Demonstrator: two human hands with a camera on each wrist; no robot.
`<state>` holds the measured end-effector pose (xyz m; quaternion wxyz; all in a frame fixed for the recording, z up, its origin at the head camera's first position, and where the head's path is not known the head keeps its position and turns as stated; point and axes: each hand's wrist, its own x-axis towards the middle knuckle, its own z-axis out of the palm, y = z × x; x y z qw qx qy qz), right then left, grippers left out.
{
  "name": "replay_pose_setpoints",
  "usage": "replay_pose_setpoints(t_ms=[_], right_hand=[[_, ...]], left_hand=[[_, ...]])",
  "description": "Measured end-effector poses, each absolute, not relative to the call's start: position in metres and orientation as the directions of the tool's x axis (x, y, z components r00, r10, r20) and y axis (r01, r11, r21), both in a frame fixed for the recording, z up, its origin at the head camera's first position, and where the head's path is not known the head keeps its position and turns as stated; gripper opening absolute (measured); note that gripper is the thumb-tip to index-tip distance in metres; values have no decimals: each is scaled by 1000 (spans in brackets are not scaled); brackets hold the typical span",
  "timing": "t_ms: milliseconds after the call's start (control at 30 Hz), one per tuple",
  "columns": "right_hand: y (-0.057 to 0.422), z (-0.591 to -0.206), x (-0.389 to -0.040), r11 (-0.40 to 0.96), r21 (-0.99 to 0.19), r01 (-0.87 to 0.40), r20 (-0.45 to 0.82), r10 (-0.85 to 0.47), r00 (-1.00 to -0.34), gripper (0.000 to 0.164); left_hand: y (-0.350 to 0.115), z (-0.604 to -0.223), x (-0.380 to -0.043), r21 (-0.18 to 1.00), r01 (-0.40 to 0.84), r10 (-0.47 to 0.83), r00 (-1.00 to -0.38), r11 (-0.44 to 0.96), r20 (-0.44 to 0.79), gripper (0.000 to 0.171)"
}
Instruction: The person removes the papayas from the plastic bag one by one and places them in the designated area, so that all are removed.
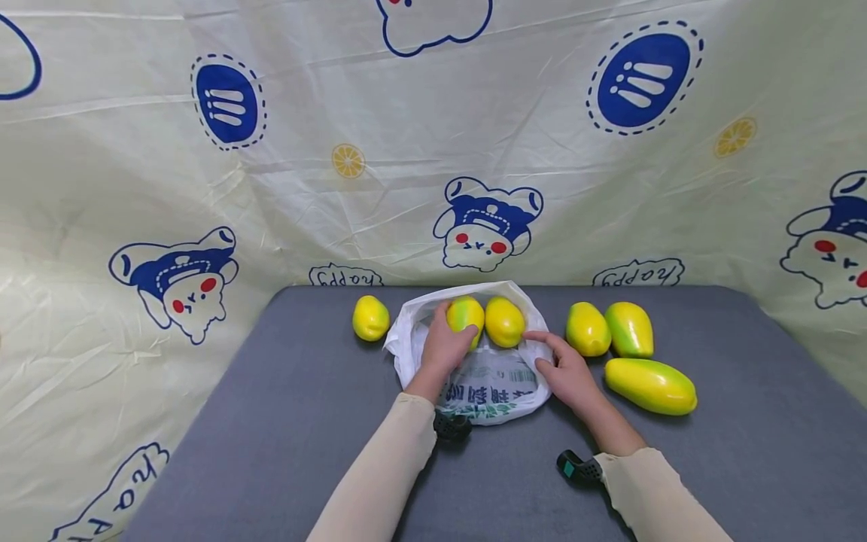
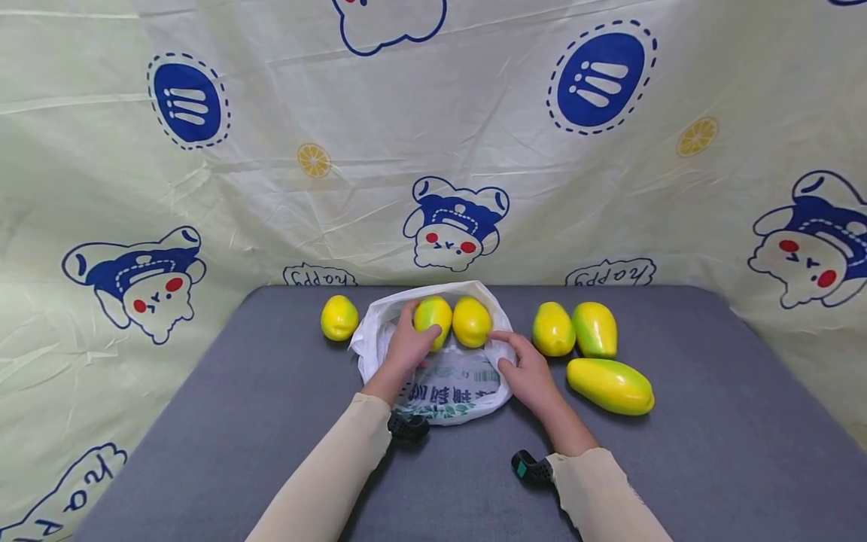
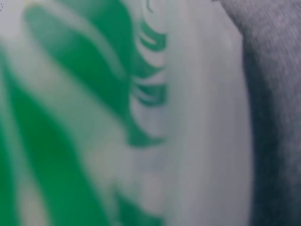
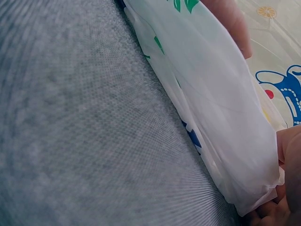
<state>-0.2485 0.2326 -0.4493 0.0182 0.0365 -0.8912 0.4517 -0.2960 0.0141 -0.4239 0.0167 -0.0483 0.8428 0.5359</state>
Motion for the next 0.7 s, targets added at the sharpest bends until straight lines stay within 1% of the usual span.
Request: replay_pose_setpoints(t_ms=[233, 333, 533, 700], right_hand=[[230, -448, -248, 590, -803, -86, 67, -54, -996, 45], [229, -447, -248, 588, -804, -87, 65, -59, -996, 46], [230, -446, -247, 585, -807, -77, 50, -62, -997, 46], [231, -445, -246, 592, -803, -68, 44, -56, -997, 46]], left_hand=[[8, -425, -291, 921, -90, -71, -995, 379, -68, 73], [4, -424, -288, 932, -105, -66, -994, 348, -87, 71], [-4, -418, -278, 953, -113, -5, -993, 280, -116, 68], [-15, -412, -270, 978, -102, 56, -992, 184, -114, 64]])
